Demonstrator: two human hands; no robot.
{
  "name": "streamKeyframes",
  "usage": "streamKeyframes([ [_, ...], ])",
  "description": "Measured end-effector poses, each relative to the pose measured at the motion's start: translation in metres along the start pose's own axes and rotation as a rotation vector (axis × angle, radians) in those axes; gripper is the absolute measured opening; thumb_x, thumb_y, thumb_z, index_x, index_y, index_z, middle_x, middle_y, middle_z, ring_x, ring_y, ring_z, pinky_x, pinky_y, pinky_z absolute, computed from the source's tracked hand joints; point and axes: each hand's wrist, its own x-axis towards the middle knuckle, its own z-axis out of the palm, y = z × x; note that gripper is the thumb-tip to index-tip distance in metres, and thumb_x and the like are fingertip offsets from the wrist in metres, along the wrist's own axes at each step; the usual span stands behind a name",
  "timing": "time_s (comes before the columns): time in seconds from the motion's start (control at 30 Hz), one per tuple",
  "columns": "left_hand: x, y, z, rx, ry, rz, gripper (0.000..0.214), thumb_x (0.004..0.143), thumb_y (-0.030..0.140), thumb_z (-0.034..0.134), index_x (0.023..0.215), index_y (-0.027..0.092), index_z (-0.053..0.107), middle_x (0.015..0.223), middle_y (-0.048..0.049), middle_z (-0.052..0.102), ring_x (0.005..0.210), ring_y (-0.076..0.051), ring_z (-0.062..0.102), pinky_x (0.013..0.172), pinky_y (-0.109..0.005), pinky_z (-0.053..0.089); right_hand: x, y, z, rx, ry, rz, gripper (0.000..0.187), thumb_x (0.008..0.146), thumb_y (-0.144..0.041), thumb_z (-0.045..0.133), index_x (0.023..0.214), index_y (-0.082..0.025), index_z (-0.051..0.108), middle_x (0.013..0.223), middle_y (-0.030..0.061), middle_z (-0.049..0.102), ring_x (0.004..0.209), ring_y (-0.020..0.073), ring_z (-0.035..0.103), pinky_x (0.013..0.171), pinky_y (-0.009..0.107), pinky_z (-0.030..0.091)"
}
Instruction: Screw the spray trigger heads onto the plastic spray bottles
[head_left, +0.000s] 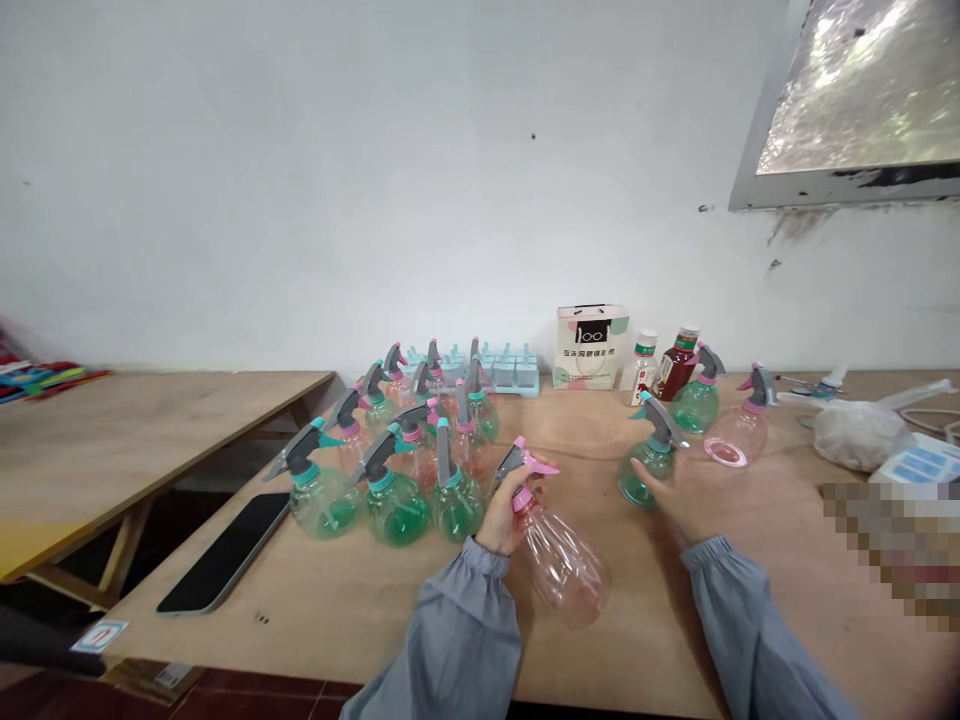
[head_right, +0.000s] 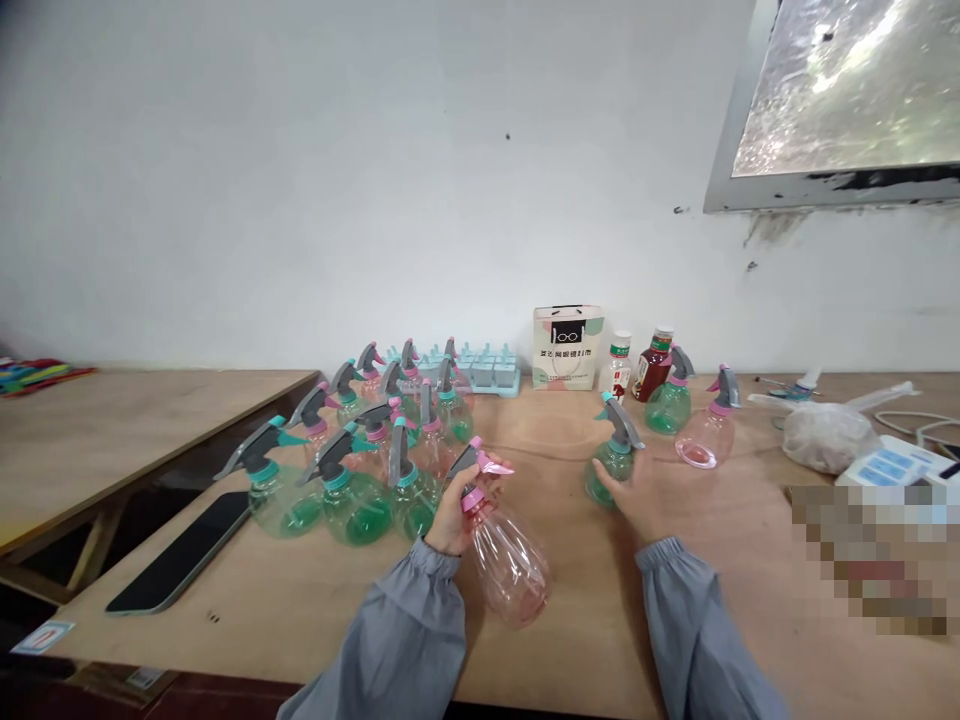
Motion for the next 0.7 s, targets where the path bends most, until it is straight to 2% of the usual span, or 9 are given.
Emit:
streamKeyframes([
  [0.07, 0.0, 0.0, -0.001, 0.008, 0.006, 0.006, 0.031, 0.064, 0.036, 0.081, 0.084, 0.016, 0.069, 0.08, -0.004, 0.073, 0.061, -0.01, 0.059, 0.046, -0.017, 0.037, -0.004, 0.0, 0.008, 0.032, 0.052, 0.043, 0.061, 0.076, -0.067, 0.065, 0.115, -0.024, 0.05, 0.105, 0.0094, 0.062, 0.102, 0.0313, 0.062, 0.094, 0.052, 0.05],
  [0.17, -0.001, -0.001, -0.001, 0.031, 0.08, 0.051, 0.028, 0.063, 0.037, 0.082, 0.07, 0.016, 0.064, 0.067, -0.0013, 0.068, 0.057, -0.009, 0.056, 0.046, -0.017, 0.034, -0.01, 0.001, 0.014, 0.042, 0.138, 0.045, 0.07, 0.073, -0.073, 0.063, 0.118, -0.021, 0.049, 0.105, 0.0103, 0.063, 0.099, 0.0298, 0.063, 0.092, 0.05, 0.052],
  [0.3, -0.004, -0.001, 0.002, 0.102, -0.029, 0.062, 0.034, 0.058, 0.039, 0.085, 0.076, 0.015, 0.068, 0.076, -0.0033, 0.07, 0.06, -0.009, 0.056, 0.045, -0.017, 0.033, -0.013, 0.003, 0.016, 0.009, 0.196, -0.007, 0.068, 0.075, -0.074, 0.063, 0.115, -0.021, 0.052, 0.102, 0.0112, 0.064, 0.095, 0.0289, 0.064, 0.09, 0.049, 0.052],
  [0.37, -0.006, -0.001, 0.004, 0.125, -0.041, 0.086, 0.036, 0.058, 0.041, 0.084, 0.077, 0.015, 0.068, 0.077, -0.003, 0.07, 0.061, -0.009, 0.055, 0.046, -0.017, 0.034, -0.013, 0.004, 0.016, 0.014, 0.201, -0.007, 0.069, 0.075, -0.075, 0.062, 0.115, -0.02, 0.053, 0.101, 0.0111, 0.064, 0.094, 0.0293, 0.064, 0.09, 0.049, 0.052],
  [0.5, -0.007, -0.001, 0.004, 0.169, 0.012, 0.134, 0.037, 0.061, 0.047, 0.081, 0.065, 0.016, 0.062, 0.064, -0.0006, 0.063, 0.06, -0.01, 0.054, 0.048, -0.018, 0.034, -0.012, 0.006, 0.016, 0.042, 0.172, 0.017, 0.071, 0.074, -0.075, 0.064, 0.117, -0.02, 0.053, 0.103, 0.0111, 0.065, 0.095, 0.0281, 0.064, 0.091, 0.048, 0.051],
  [0.6, -0.007, -0.001, 0.003, 0.189, -0.062, 0.154, 0.038, 0.062, 0.049, 0.081, 0.075, 0.016, 0.068, 0.075, -0.004, 0.068, 0.064, -0.011, 0.055, 0.048, -0.018, 0.036, -0.012, 0.006, 0.014, 0.057, 0.162, 0.018, 0.073, 0.073, -0.076, 0.064, 0.118, -0.02, 0.053, 0.104, 0.0115, 0.065, 0.096, 0.0282, 0.064, 0.092, 0.049, 0.051],
  [0.7, -0.006, -0.001, 0.002, 0.182, -0.046, 0.174, 0.04, 0.062, 0.048, 0.08, 0.085, 0.017, 0.07, 0.081, -0.0042, 0.07, 0.064, -0.011, 0.055, 0.051, -0.019, 0.04, -0.012, 0.005, 0.012, 0.048, 0.149, 0.006, 0.073, 0.074, -0.076, 0.063, 0.119, -0.019, 0.053, 0.104, 0.0127, 0.065, 0.095, 0.0289, 0.064, 0.092, 0.05, 0.05],
])
